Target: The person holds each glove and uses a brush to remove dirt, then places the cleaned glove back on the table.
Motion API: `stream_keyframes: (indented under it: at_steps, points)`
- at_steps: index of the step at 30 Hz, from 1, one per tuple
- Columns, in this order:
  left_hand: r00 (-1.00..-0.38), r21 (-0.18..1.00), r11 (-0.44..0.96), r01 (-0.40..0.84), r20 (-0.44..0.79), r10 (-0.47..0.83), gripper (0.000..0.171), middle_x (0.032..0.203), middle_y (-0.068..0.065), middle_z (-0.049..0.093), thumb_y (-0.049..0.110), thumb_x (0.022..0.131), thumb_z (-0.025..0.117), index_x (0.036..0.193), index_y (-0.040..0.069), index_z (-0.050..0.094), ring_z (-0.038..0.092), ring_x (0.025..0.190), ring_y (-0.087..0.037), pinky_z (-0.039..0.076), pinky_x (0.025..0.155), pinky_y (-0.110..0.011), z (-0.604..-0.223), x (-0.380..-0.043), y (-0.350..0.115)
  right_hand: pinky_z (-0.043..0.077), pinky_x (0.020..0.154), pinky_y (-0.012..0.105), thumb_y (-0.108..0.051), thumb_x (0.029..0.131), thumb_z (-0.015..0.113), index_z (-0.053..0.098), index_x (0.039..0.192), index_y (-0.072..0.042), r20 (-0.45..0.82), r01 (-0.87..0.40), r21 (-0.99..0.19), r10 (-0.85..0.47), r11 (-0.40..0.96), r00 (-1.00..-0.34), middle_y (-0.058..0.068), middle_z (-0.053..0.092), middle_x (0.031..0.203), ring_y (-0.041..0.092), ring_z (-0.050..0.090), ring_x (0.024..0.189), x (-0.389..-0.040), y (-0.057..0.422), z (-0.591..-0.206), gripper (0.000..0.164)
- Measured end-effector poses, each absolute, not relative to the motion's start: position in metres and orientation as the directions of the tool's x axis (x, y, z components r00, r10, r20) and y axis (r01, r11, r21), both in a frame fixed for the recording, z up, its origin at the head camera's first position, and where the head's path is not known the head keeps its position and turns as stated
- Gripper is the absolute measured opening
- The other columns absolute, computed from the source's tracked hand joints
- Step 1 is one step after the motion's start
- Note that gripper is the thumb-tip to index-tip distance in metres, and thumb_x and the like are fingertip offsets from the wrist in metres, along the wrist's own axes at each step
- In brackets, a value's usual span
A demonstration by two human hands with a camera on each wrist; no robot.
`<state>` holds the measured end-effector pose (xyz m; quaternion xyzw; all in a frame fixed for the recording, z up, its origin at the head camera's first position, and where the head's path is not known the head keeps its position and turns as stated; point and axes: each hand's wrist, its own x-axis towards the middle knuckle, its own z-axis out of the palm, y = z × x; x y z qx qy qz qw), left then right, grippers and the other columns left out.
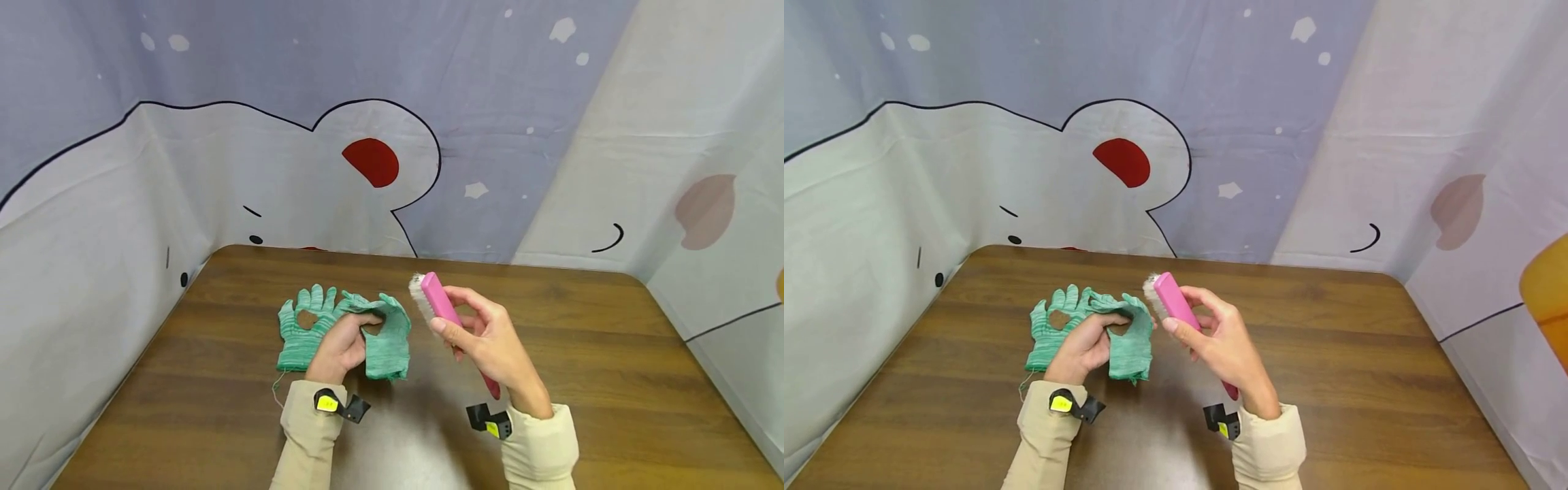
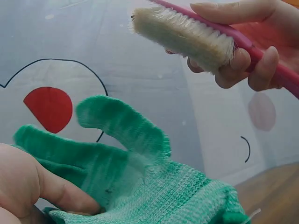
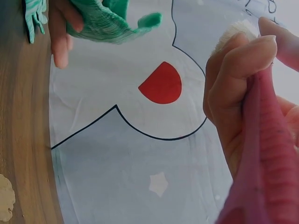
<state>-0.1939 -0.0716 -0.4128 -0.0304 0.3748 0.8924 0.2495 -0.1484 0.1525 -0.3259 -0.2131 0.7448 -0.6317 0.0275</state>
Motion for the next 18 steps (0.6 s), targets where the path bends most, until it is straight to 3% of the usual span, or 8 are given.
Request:
stream_keyframes:
  at_steps: [3, 4, 7, 8, 10, 12, 14, 18]
  points:
    - [-0.886, 0.702, -0.551, -0.451, -0.276, 0.373, 0.008, 0.087, -0.007, 0.057, -0.003, 0.091, 0.039, 0.088, 0.002, 0.044, 0.062, 0.076, -0.018, 0.052, 0.071, -0.030, -0.4135, -0.1943, -0.0703, 0.046, 0.042, 0.034, -0.006, 0.083, 0.066, 0.053, 0.121, -0.007, 0.227, -0.280, -0.954, -0.349, 0.108, -0.909, 0.014, 0.050, 0.109, 0.019, 0.056, 0.057, -0.1489, 0.1527, -0.3256, 0.040]
    - [-0.892, 0.723, -0.532, -0.441, -0.290, 0.346, 0.007, 0.092, -0.007, 0.054, -0.004, 0.090, 0.041, 0.094, 0.002, 0.042, 0.061, 0.077, -0.018, 0.052, 0.070, -0.029, -0.4135, -0.1942, -0.0698, 0.046, 0.042, 0.034, -0.006, 0.083, 0.066, 0.053, 0.121, -0.007, 0.226, -0.278, -0.955, -0.349, 0.107, -0.909, 0.014, 0.050, 0.109, 0.019, 0.056, 0.057, -0.1490, 0.1528, -0.3256, 0.040]
    - [-0.914, 0.781, -0.478, -0.401, -0.306, 0.267, 0.039, 0.118, -0.013, 0.040, -0.005, 0.088, 0.044, 0.125, -0.001, 0.029, 0.053, 0.096, -0.022, 0.050, 0.070, -0.027, -0.4136, -0.1932, -0.0682, 0.046, 0.042, 0.034, -0.006, 0.083, 0.067, 0.053, 0.121, -0.007, 0.225, -0.279, -0.954, -0.350, 0.112, -0.909, 0.013, 0.050, 0.109, 0.019, 0.056, 0.057, -0.1493, 0.1526, -0.3258, 0.040]
    - [-0.921, 0.797, -0.465, -0.385, -0.301, 0.245, 0.047, 0.121, -0.012, 0.035, -0.005, 0.087, 0.044, 0.129, 0.000, 0.023, 0.048, 0.101, -0.022, 0.048, 0.072, -0.026, -0.4137, -0.1931, -0.0678, 0.046, 0.042, 0.034, -0.006, 0.083, 0.067, 0.053, 0.121, -0.007, 0.224, -0.279, -0.954, -0.351, 0.113, -0.909, 0.013, 0.050, 0.109, 0.019, 0.056, 0.057, -0.1493, 0.1526, -0.3259, 0.040]
    - [-0.937, 0.823, -0.451, -0.346, -0.278, 0.210, 0.048, 0.122, -0.012, 0.034, -0.006, 0.086, 0.045, 0.130, -0.001, 0.026, 0.040, 0.109, -0.025, 0.047, 0.077, -0.027, -0.4138, -0.1933, -0.0671, 0.046, 0.042, 0.034, -0.006, 0.083, 0.067, 0.053, 0.121, -0.007, 0.224, -0.280, -0.953, -0.355, 0.115, -0.908, 0.013, 0.050, 0.110, 0.019, 0.056, 0.057, -0.1495, 0.1525, -0.3261, 0.041]
    - [-0.948, 0.835, -0.451, -0.315, -0.253, 0.194, 0.027, 0.114, -0.012, 0.041, -0.007, 0.085, 0.046, 0.112, -0.003, 0.045, 0.035, 0.115, -0.026, 0.044, 0.084, -0.029, -0.4141, -0.1938, -0.0667, 0.046, 0.042, 0.034, -0.006, 0.083, 0.066, 0.053, 0.122, -0.007, 0.222, -0.279, -0.954, -0.360, 0.114, -0.906, 0.013, 0.050, 0.110, 0.018, 0.056, 0.057, -0.1496, 0.1524, -0.3264, 0.041]
    - [-0.956, 0.848, -0.446, -0.286, -0.222, 0.191, 0.011, 0.101, -0.007, 0.043, -0.008, 0.085, 0.047, 0.086, 0.002, 0.052, 0.031, 0.116, -0.023, 0.039, 0.092, -0.030, -0.4139, -0.1940, -0.0662, 0.046, 0.042, 0.035, -0.006, 0.084, 0.066, 0.053, 0.122, -0.007, 0.218, -0.274, -0.955, -0.362, 0.112, -0.906, 0.013, 0.050, 0.110, 0.018, 0.056, 0.057, -0.1497, 0.1525, -0.3267, 0.040]
    - [-0.960, 0.862, -0.436, -0.259, -0.181, 0.213, 0.024, 0.095, -0.005, 0.045, -0.007, 0.086, 0.046, 0.073, 0.009, 0.057, 0.029, 0.115, -0.017, 0.034, 0.095, -0.028, -0.4127, -0.1929, -0.0663, 0.046, 0.042, 0.036, -0.007, 0.084, 0.066, 0.053, 0.121, -0.007, 0.211, -0.269, -0.956, -0.361, 0.118, -0.908, 0.013, 0.050, 0.109, 0.017, 0.055, 0.057, -0.1497, 0.1531, -0.3273, 0.040]
